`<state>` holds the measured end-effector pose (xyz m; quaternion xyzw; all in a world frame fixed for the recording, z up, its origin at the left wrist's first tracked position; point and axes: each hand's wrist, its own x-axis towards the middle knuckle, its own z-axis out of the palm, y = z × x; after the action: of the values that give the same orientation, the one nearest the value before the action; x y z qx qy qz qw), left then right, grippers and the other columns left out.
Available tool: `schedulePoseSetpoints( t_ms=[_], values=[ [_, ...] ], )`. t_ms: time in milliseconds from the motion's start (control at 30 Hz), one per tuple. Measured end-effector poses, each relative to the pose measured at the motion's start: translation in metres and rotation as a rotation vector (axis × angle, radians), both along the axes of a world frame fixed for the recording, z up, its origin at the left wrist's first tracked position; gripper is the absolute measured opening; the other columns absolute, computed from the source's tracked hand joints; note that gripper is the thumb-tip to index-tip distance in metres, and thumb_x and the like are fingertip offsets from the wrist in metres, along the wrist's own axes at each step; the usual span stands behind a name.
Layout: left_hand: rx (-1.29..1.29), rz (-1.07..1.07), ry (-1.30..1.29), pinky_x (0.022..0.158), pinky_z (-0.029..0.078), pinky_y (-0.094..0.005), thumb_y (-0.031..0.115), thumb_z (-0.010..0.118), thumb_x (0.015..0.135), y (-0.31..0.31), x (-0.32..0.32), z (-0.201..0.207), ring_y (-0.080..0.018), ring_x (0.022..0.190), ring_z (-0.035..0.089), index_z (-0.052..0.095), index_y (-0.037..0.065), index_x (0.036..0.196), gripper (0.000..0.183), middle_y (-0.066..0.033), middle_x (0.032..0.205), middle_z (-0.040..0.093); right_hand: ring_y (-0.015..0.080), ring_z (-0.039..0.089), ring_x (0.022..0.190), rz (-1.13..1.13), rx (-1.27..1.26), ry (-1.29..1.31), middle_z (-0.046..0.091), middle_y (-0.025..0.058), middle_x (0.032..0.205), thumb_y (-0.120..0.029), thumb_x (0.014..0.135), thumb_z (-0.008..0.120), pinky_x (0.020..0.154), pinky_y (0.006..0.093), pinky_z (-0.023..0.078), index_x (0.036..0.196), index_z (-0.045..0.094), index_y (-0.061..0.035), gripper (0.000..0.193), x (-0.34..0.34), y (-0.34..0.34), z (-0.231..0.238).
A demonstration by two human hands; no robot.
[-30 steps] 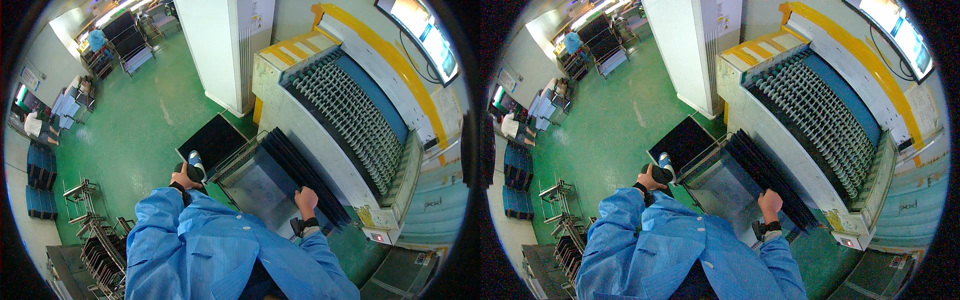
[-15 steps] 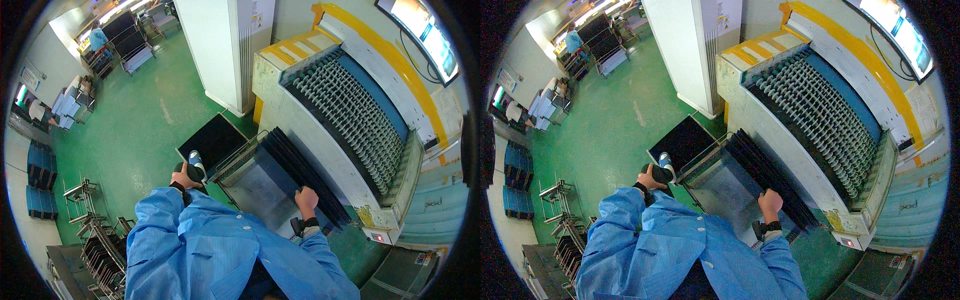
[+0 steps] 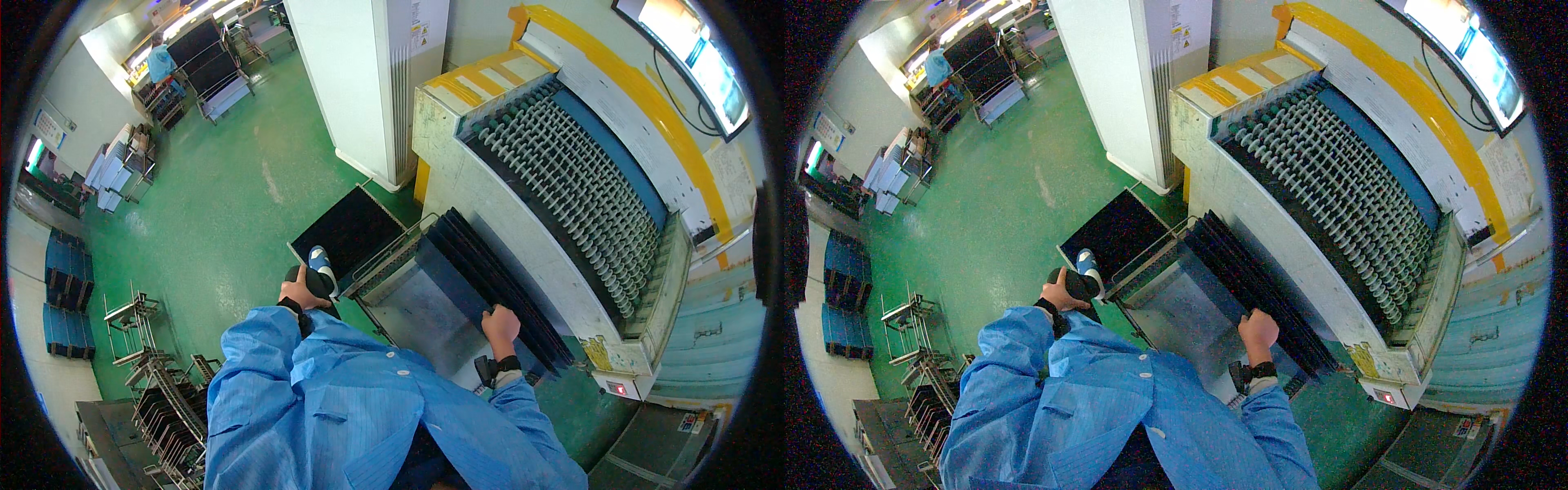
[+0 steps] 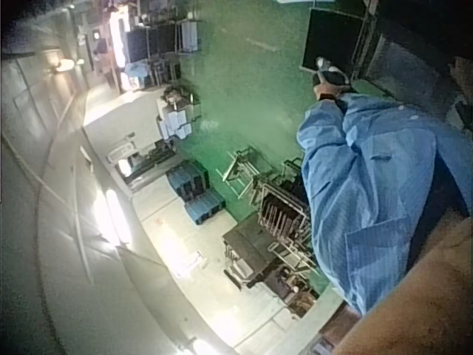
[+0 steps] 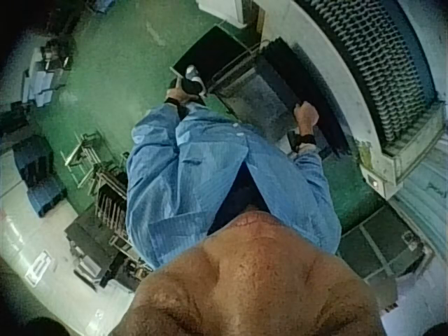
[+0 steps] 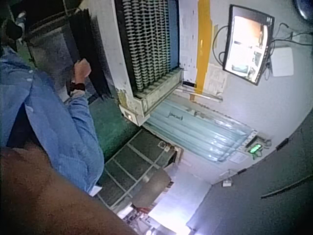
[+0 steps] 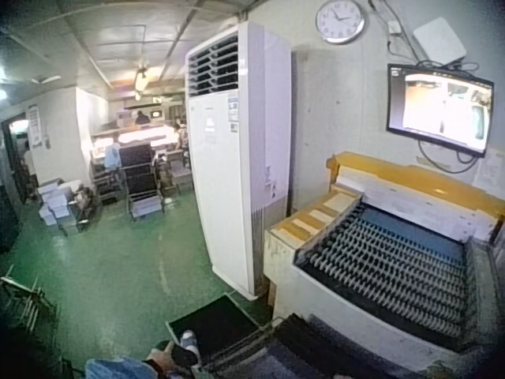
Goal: Moving metal printing plates into a processing machine and stacking them.
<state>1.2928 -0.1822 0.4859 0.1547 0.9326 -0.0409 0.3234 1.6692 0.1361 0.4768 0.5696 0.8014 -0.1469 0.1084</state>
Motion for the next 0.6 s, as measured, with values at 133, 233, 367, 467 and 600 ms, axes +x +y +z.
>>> schedulePoseSetpoints(
  t_ms=[133, 233, 367, 467, 600],
  values=[
    [0.009, 0.0, 0.007, 0.104, 0.047, -0.0427, 0.063, 0.091, 0.045, -0.002, -0.001, -0.003, -0.0407, 0.122, 0.057, 0.009, 0.022, 0.159, 0.146, -0.0317, 0.134, 0.05, 0.0347, 0.069, 0.097, 0.007, 0.017, 0.004, 0.072, 0.018, 0.102, -0.033, 0.082, 0.072, 0.084, 0.0436, 0.055, 0.106, 0.074, -0.008, 0.035, 0.0, -0.001, -0.001],
    [0.014, -0.002, 0.016, 0.104, 0.047, -0.0426, 0.063, 0.091, 0.045, -0.005, -0.003, -0.011, -0.0408, 0.12, 0.057, 0.009, 0.022, 0.159, 0.146, -0.032, 0.134, 0.05, 0.0351, 0.069, 0.096, 0.002, 0.019, 0.005, 0.072, 0.0183, 0.1, -0.033, 0.082, 0.072, 0.084, 0.0441, 0.055, 0.105, 0.074, -0.0078, 0.034, 0.0, 0.0, -0.003],
    [0.018, -0.003, 0.019, 0.103, 0.048, -0.0427, 0.063, 0.091, 0.045, -0.005, -0.003, -0.012, -0.0412, 0.12, 0.058, 0.009, 0.023, 0.159, 0.146, -0.0326, 0.133, 0.051, 0.0351, 0.069, 0.096, 0.008, 0.013, 0.001, 0.072, 0.018, 0.1, -0.033, 0.082, 0.072, 0.084, 0.0441, 0.055, 0.104, 0.074, -0.0076, 0.034, 0.0, 0.0, -0.003],
    [-0.005, -0.002, 0.015, 0.102, 0.048, -0.0426, 0.063, 0.091, 0.046, -0.001, -0.001, -0.006, -0.0417, 0.119, 0.058, 0.01, 0.022, 0.159, 0.145, -0.0326, 0.131, 0.052, 0.035, 0.069, 0.096, 0.007, 0.014, 0.0, 0.072, 0.0175, 0.101, -0.033, 0.082, 0.072, 0.084, 0.044, 0.055, 0.105, 0.073, -0.0077, 0.034, 0.001, 0.0, -0.003],
    [0.002, -0.022, 0.034, 0.102, 0.048, -0.0425, 0.063, 0.091, 0.046, -0.004, -0.001, -0.01, -0.0418, 0.118, 0.059, 0.01, 0.021, 0.159, 0.145, -0.0329, 0.13, 0.053, 0.0348, 0.069, 0.097, 0.001, 0.001, 0.0, 0.072, 0.0172, 0.102, -0.033, 0.082, 0.071, 0.085, 0.0436, 0.054, 0.107, 0.073, -0.0078, 0.035, -0.001, 0.0, 0.002]
  ],
)
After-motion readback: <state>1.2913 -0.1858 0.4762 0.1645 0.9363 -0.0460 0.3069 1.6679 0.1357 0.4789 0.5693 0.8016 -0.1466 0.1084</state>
